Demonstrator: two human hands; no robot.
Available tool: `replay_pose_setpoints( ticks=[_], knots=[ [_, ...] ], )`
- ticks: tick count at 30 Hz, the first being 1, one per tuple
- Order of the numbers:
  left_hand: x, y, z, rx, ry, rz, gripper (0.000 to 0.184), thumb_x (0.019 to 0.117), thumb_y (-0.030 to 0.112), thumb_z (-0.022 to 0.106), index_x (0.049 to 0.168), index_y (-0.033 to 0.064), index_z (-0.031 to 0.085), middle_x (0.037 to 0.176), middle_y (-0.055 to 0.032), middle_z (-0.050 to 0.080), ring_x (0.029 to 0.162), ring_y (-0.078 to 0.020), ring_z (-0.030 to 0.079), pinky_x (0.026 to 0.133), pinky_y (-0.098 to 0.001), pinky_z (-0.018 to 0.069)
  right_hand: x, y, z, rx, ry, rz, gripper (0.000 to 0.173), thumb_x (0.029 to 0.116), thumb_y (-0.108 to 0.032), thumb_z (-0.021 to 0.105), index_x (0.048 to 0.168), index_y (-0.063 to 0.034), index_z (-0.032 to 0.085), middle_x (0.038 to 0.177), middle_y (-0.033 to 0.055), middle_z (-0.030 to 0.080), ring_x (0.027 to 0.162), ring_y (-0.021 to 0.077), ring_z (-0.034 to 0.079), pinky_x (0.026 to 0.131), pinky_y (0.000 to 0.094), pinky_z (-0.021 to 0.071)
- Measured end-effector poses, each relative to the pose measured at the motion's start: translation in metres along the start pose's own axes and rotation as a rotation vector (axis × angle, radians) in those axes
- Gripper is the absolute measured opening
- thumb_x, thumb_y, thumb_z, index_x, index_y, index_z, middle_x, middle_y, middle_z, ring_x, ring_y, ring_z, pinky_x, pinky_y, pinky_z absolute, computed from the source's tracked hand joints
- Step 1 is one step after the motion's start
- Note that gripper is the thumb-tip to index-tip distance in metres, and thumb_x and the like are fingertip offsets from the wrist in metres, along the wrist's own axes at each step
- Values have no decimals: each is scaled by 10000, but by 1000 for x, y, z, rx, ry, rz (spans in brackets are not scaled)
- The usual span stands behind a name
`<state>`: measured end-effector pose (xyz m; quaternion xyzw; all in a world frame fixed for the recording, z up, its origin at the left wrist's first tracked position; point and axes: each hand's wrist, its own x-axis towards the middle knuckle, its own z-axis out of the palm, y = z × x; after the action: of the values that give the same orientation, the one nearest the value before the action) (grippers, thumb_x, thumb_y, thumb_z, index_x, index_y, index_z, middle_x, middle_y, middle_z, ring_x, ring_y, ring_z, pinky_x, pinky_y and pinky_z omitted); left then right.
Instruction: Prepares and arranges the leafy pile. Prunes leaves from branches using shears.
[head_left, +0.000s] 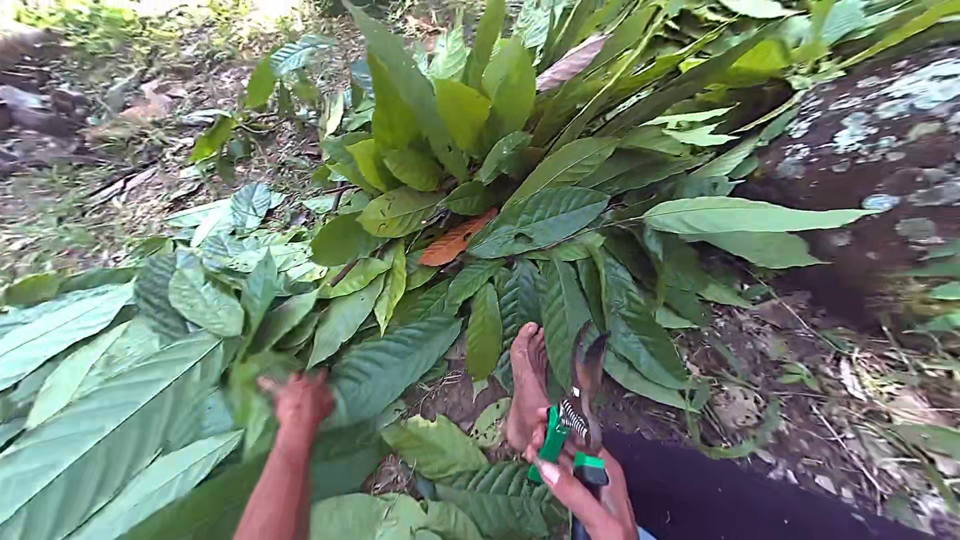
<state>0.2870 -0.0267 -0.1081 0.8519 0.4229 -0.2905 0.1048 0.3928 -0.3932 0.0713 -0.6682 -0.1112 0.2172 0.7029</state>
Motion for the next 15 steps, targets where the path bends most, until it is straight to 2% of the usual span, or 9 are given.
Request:
replay_pose_setpoints(
  ticks=[1, 3, 5, 7, 9, 10, 12, 13, 15],
  knots=[
    [-5, -10, -15, 47, -79, -73, 539, 937, 284, 693, 1411, 50, 592, 1424, -317, 536, 1397, -594, 351, 1076, -861, 71, 2, 4, 1, -2, 17, 12, 459, 858, -94, 613, 1246, 130, 511, 963, -1, 664, 898, 60, 653, 845, 243, 557],
    [-27, 5, -61, 135, -215, -114, 410, 939, 272, 697, 1257, 13, 675, 1315, -307, 616, 1297, -565, 494, 1022, -866, 216, 7, 12, 8, -15, 52, 77, 385, 836, -83, 605, 1169, 105, 556, 927, -4, 658, 866, 45, 646, 817, 225, 552],
    [-49, 54, -118, 161, -240, -10, 338, 955, 201, 655, 1240, 22, 682, 1265, -301, 636, 1220, -543, 561, 940, -825, 362, 11, 21, 15, 10, 50, 156, 389, 834, -78, 592, 1169, 115, 555, 900, 5, 660, 838, 54, 654, 802, 239, 559],
    [-56, 116, -164, 124, -110, 231, 317, 1003, 137, 559, 1280, 12, 651, 1231, -304, 644, 1159, -519, 608, 904, -714, 465, 8, 30, 19, 70, 33, 226, 392, 851, -73, 572, 1191, 117, 536, 914, 26, 661, 816, 72, 654, 755, 246, 553],
    [-25, 167, -172, -123, 191, 487, 338, 1019, 98, 514, 1330, 27, 629, 1185, -283, 667, 1084, -487, 651, 879, -655, 505, 5, 36, 19, 137, 18, 257, 391, 860, -59, 567, 1209, 111, 520, 922, 34, 661, 812, 79, 655, 746, 251, 559],
    [-1, 191, -167, -242, 294, 567, 391, 1004, 86, 543, 1388, 35, 593, 1260, -272, 643, 1134, -482, 635, 912, -659, 507, 5, 36, 18, 163, 7, 256, 398, 865, -57, 567, 1222, 108, 506, 928, 33, 658, 824, 83, 659, 766, 259, 566],
    [38, 230, -152, -364, 309, 611, 489, 988, 149, 614, 1458, 39, 532, 1417, -268, 552, 1326, -486, 497, 1051, -684, 408, 10, 32, 13, 186, -6, 231, 427, 874, -70, 571, 1250, 111, 478, 941, 33, 653, 849, 88, 660, 785, 262, 565],
    [45, 243, -146, -367, 261, 591, 508, 998, 204, 616, 1470, 43, 522, 1431, -272, 541, 1358, -484, 469, 1072, -694, 370, 14, 27, 11, 182, 10, 220, 425, 870, -79, 574, 1241, 106, 479, 952, 33, 658, 858, 75, 657, 771, 241, 554],
    [41, 255, -139, -383, 197, 576, 437, 1052, 272, 540, 1390, -2, 578, 1354, -294, 584, 1304, -476, 530, 1059, -673, 399, 21, 18, 6, 170, 54, 219, 394, 855, -93, 571, 1199, 83, 493, 968, 35, 659, 867, 55, 645, 772, 226, 535]
  ],
)
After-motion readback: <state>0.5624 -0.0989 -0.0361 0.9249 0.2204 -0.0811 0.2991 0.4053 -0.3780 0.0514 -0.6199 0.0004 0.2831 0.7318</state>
